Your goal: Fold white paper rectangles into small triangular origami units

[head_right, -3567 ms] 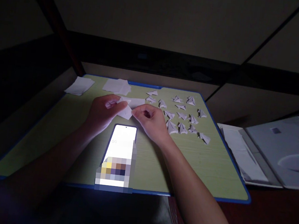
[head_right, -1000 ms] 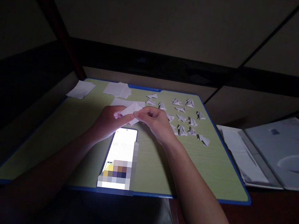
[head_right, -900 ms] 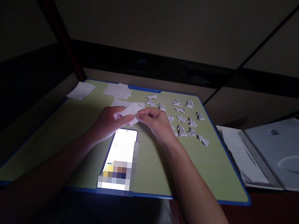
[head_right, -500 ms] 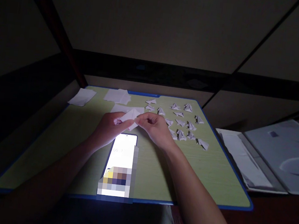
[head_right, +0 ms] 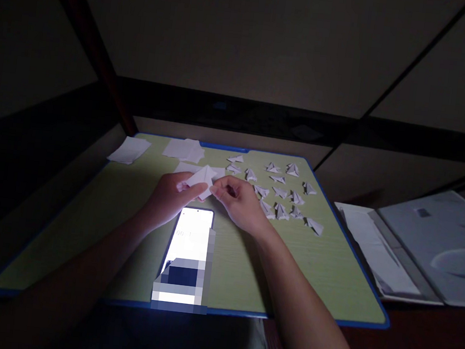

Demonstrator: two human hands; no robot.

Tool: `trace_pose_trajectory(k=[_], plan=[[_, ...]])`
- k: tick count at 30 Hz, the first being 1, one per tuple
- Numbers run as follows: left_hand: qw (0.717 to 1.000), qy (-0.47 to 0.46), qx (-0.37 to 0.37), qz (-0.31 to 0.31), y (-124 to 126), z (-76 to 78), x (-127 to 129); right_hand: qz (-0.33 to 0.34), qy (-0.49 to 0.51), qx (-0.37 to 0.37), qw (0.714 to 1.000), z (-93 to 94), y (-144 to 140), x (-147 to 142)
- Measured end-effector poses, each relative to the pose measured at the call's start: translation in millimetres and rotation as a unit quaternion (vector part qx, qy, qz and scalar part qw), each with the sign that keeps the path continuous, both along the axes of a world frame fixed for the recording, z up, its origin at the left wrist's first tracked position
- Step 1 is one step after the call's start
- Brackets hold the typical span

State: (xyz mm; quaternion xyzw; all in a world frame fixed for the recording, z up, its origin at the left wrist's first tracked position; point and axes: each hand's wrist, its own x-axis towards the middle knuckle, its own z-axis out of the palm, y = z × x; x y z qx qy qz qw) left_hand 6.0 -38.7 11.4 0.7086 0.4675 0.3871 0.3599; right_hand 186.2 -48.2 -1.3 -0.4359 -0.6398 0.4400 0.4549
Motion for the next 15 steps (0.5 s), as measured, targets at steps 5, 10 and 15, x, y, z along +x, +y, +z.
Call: trace_pose_trajectory(k=[5,10,15], plan=[[1.000,-0.022,-0.017,0.009,2.1,-0.9,0.6,-0.010,-0.012,-0.005,1.000,0.9,-0.1,-0.1],[0.998,-0.050,-0.042,-0.008,0.8,2.3,0.8,-0.008,-0.038,0.012,0.999,0.5,-1.7,-1.5],[0.998,-0.029,-0.043,-0.028,0.3,3.2,0.3,-0.001,-0.036,0.001,0.999,0.7,0.8,3.1]])
